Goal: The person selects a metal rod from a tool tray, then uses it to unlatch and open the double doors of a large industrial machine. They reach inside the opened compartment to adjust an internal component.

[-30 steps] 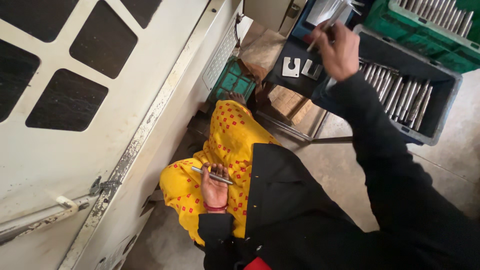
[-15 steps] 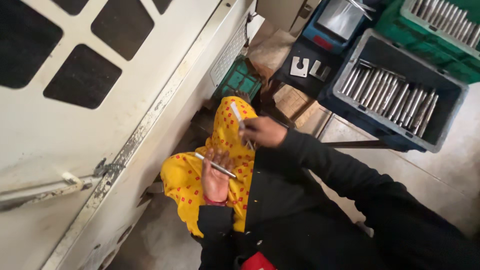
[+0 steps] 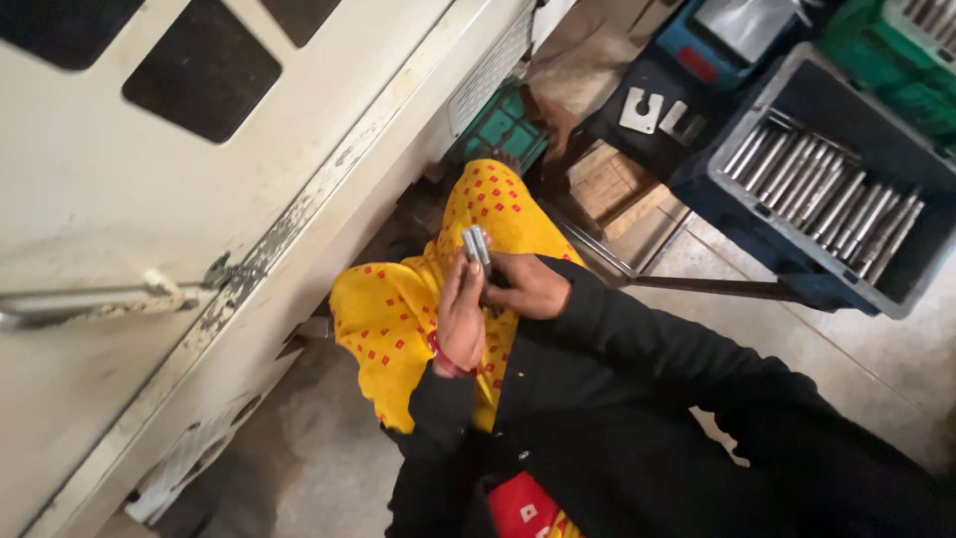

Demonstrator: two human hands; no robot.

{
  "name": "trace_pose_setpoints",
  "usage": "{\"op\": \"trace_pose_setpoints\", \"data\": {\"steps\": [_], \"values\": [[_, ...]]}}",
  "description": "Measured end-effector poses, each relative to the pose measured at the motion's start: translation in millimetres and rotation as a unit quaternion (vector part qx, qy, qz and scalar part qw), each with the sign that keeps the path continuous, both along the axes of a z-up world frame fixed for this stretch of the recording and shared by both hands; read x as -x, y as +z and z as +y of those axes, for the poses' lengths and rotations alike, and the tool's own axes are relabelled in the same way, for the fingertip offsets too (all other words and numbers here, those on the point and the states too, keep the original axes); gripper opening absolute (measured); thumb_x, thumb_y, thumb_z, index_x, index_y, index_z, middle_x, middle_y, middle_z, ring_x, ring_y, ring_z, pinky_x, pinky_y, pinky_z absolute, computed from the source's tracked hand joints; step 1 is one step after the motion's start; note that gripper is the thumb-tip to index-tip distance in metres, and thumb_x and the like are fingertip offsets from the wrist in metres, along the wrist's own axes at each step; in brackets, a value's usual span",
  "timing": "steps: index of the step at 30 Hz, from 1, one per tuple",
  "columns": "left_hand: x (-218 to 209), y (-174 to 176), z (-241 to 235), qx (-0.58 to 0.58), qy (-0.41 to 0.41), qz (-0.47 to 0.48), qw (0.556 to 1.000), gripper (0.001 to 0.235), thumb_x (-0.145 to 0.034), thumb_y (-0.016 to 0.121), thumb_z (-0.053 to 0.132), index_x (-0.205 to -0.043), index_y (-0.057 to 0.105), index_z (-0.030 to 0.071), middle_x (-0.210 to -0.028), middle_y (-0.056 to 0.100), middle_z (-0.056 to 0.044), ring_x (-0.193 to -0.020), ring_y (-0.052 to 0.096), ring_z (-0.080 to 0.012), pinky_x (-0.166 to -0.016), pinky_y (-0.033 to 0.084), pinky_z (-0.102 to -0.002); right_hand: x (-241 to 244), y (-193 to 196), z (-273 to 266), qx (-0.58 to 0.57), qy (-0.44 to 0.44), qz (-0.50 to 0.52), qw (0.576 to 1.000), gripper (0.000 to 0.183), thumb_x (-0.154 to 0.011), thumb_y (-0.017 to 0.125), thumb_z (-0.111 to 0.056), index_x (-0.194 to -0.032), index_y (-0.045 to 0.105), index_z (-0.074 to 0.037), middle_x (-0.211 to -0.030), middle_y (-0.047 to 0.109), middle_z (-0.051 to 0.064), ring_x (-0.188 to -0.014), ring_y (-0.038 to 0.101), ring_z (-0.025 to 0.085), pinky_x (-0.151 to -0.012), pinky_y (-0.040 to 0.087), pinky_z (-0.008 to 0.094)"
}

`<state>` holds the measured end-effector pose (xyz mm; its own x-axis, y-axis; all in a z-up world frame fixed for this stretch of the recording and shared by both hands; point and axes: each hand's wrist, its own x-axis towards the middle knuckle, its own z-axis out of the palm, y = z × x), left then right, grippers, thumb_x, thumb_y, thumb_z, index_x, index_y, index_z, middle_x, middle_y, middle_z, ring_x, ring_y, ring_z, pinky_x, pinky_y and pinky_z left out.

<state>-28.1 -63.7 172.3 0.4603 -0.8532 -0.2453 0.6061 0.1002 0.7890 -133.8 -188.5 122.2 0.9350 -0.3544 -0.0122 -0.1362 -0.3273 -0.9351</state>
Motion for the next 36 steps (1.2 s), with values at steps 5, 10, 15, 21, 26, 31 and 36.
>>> {"op": "trace_pose_setpoints", "data": {"steps": [5,10,15,21,26,31,36], "values": [[-3,-3,21,-0.016,-0.012,0.059,0.998,0.049,-0.106,0.049,0.03,-0.149,0.046,0.006,-0.147,0.055,-0.01,-0.137,0.052,-0.025,-0.113,0.042,-0.039,28,-44,-78,-0.114,-0.268,0.138,0.947,0.041,-0.092,0.069,-0.022,-0.124,0.058,0.001,-0.089,0.065,0.017,-0.071,0.067,0.03,-0.062,0.054,0.04],[0,-37,43,-0.037,0.018,0.138,0.99,0.044,-0.107,0.053,0.032,-0.141,0.054,0.005,-0.13,0.061,-0.01,-0.123,0.062,-0.0243,-0.107,0.049,-0.038,60,-66,-184,0.25,-0.402,0.155,0.867,0.06,-0.091,0.08,-0.026,-0.134,0.048,0.003,-0.091,0.07,0.025,-0.08,0.071,0.044,-0.072,0.058,0.051],[9,-56,49,-0.049,0.02,0.13,0.99,0.04,-0.107,0.054,0.031,-0.136,0.057,0.005,-0.123,0.065,-0.007,-0.116,0.064,-0.0209,-0.102,0.051,-0.035,63,-93,-202,0.336,-0.435,0.18,0.816,0.071,-0.072,0.088,-0.023,-0.129,0.052,0.0,-0.085,0.07,0.028,-0.076,0.068,0.05,-0.068,0.055,0.056],[10,-46,44,-0.108,0.037,0.006,0.993,0.043,-0.108,0.051,0.031,-0.139,0.058,0.002,-0.132,0.065,-0.013,-0.121,0.064,-0.0243,-0.103,0.049,-0.035,66,-84,-178,0.244,-0.417,0.185,0.856,0.052,-0.085,0.083,-0.027,-0.122,0.058,0.002,-0.092,0.071,0.029,-0.081,0.071,0.047,-0.075,0.058,0.052],[20,-30,20,-0.111,0.015,-0.325,0.939,0.054,-0.112,0.041,0.036,-0.152,0.044,0.0,-0.151,0.051,-0.017,-0.14,0.053,-0.0298,-0.115,0.042,-0.038,26,-38,-76,0.045,-0.24,0.153,0.958,0.04,-0.093,0.075,-0.03,-0.118,0.068,0.0,-0.09,0.073,0.017,-0.082,0.071,0.025,-0.076,0.056,0.04],[15,-20,25,-0.089,0.084,-0.333,0.935,0.06,-0.114,0.037,0.042,-0.155,0.039,-0.001,-0.152,0.05,-0.018,-0.142,0.051,-0.0299,-0.115,0.041,-0.036,-9,33,9,-0.159,-0.039,0.039,0.986,0.047,-0.093,0.074,-0.023,-0.131,0.061,0.0,-0.099,0.07,0.005,-0.084,0.063,0.013,-0.072,0.052,0.03],[2,-25,47,-0.062,0.225,-0.048,0.971,0.042,-0.114,0.044,0.038,-0.134,0.052,0.002,-0.115,0.063,-0.012,-0.095,0.064,-0.0199,-0.077,0.054,-0.029,-21,76,21,-0.341,-0.061,0.101,0.933,0.032,-0.102,0.06,-0.026,-0.124,0.065,-0.004,-0.082,0.063,-0.002,-0.066,0.054,0.004,-0.056,0.042,0.021]]}}
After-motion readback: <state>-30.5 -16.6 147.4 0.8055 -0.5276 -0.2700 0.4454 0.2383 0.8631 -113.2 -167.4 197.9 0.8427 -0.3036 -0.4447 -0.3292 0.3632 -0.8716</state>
